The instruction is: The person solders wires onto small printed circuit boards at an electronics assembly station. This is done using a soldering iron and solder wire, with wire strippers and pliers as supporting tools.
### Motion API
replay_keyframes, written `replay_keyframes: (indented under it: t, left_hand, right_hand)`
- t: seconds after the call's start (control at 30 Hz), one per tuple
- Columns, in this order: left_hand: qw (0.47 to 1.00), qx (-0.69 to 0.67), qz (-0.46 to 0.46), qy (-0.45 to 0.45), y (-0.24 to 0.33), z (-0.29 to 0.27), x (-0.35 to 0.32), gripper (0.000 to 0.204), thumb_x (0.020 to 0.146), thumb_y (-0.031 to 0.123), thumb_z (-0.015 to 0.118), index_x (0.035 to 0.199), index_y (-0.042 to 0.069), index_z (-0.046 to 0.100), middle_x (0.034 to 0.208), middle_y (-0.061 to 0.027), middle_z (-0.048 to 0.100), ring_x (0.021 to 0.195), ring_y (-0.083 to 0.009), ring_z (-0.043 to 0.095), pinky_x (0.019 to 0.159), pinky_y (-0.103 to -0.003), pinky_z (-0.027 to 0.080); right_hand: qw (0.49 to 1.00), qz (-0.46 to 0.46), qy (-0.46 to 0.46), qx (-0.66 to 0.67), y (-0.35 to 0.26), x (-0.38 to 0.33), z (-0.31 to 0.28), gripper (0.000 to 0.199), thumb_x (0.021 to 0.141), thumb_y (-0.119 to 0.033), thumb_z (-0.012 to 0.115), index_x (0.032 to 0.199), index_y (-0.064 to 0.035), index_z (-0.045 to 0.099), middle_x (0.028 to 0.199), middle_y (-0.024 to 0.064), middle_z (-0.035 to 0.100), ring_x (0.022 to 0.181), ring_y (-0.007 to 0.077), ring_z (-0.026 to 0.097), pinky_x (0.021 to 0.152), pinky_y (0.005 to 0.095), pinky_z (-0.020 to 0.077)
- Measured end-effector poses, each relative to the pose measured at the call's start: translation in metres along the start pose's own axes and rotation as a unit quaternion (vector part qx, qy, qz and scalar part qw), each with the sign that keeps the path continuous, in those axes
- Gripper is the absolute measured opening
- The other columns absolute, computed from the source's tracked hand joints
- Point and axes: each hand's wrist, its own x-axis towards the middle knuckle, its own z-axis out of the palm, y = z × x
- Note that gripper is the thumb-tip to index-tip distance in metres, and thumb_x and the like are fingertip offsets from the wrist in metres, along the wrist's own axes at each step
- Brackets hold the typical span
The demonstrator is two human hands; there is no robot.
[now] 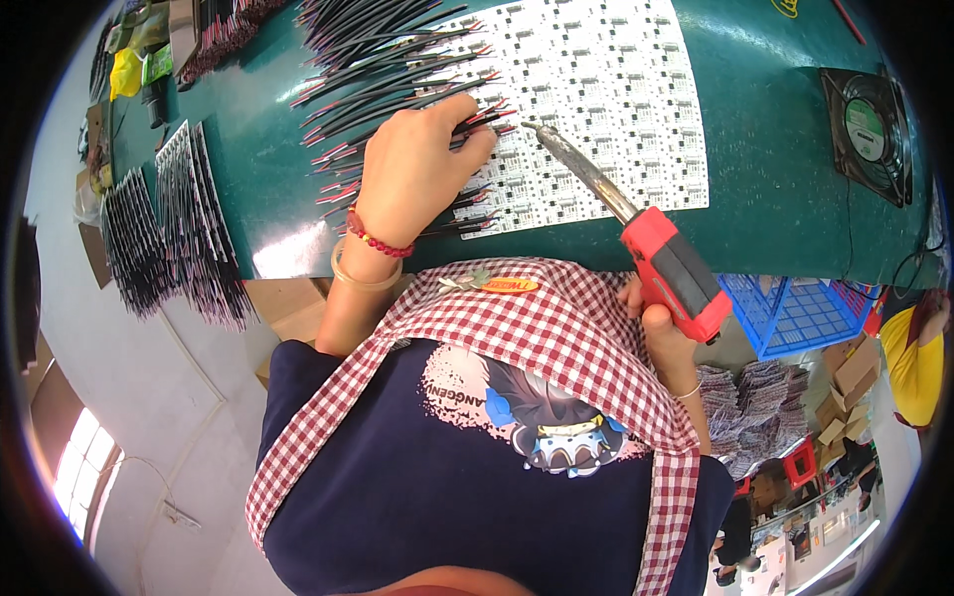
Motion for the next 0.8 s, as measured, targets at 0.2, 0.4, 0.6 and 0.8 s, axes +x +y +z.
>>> replay_keyframes:
  t: [0.2, 0.4, 0.6, 0.8]
  left_hand:
    - [0.999, 0.006, 0.041, -0.001, -0.0031, -0.0029, 0.0007, 0.015, 0.08, 0.023, 0.065, 0.085, 0.009, 0.066, 0.068, -0.0122, 0.065, 0.065, -0.0335, 0.062, 0.058, -0.042, 0.048]
    - [0.998, 0.017, 0.051, -0.011, -0.0039, -0.0026, 0.0021, 0.015, 0.081, 0.023, 0.064, 0.087, 0.01, 0.067, 0.07, -0.0112, 0.065, 0.067, -0.0322, 0.063, 0.059, -0.041, 0.048]
    - [0.998, 0.026, 0.064, -0.006, -0.0036, -0.0043, 0.0041, 0.014, 0.081, 0.023, 0.064, 0.086, 0.01, 0.067, 0.07, -0.0115, 0.066, 0.067, -0.0321, 0.064, 0.06, -0.042, 0.05]
    - [0.997, 0.035, 0.059, -0.018, -0.0025, -0.0049, 0.0049, 0.015, 0.081, 0.023, 0.064, 0.087, 0.01, 0.067, 0.071, -0.012, 0.066, 0.068, -0.0324, 0.064, 0.06, -0.042, 0.05]
  right_hand:
    - [0.999, 0.034, 0.018, 0.004, 0.0049, -0.0016, -0.0005, 0.079, 0.08, -0.061, 0.064, 0.12, 0.006, 0.052, 0.062, 0.0043, 0.05, 0.051, 0.0121, 0.045, 0.051, 0.0271, 0.0403]
    - [0.999, 0.031, 0.03, -0.032, 0.0079, -0.0042, 0.0015, 0.071, 0.082, -0.057, 0.065, 0.115, 0.0055, 0.053, 0.063, 0.005, 0.051, 0.05, 0.0122, 0.045, 0.049, 0.0263, 0.0396]
    - [0.999, 0.02, 0.012, -0.029, 0.0071, -0.0016, 0.0013, 0.064, 0.083, -0.055, 0.066, 0.105, 0.0038, 0.053, 0.063, 0.0055, 0.051, 0.051, 0.0126, 0.046, 0.048, 0.026, 0.0394]
    - [1.0, 0.017, 0.013, -0.003, 0.0075, -0.005, 0.0009, 0.072, 0.083, -0.056, 0.065, 0.116, 0.0064, 0.051, 0.064, 0.0053, 0.051, 0.05, 0.0122, 0.045, 0.048, 0.0258, 0.0377]
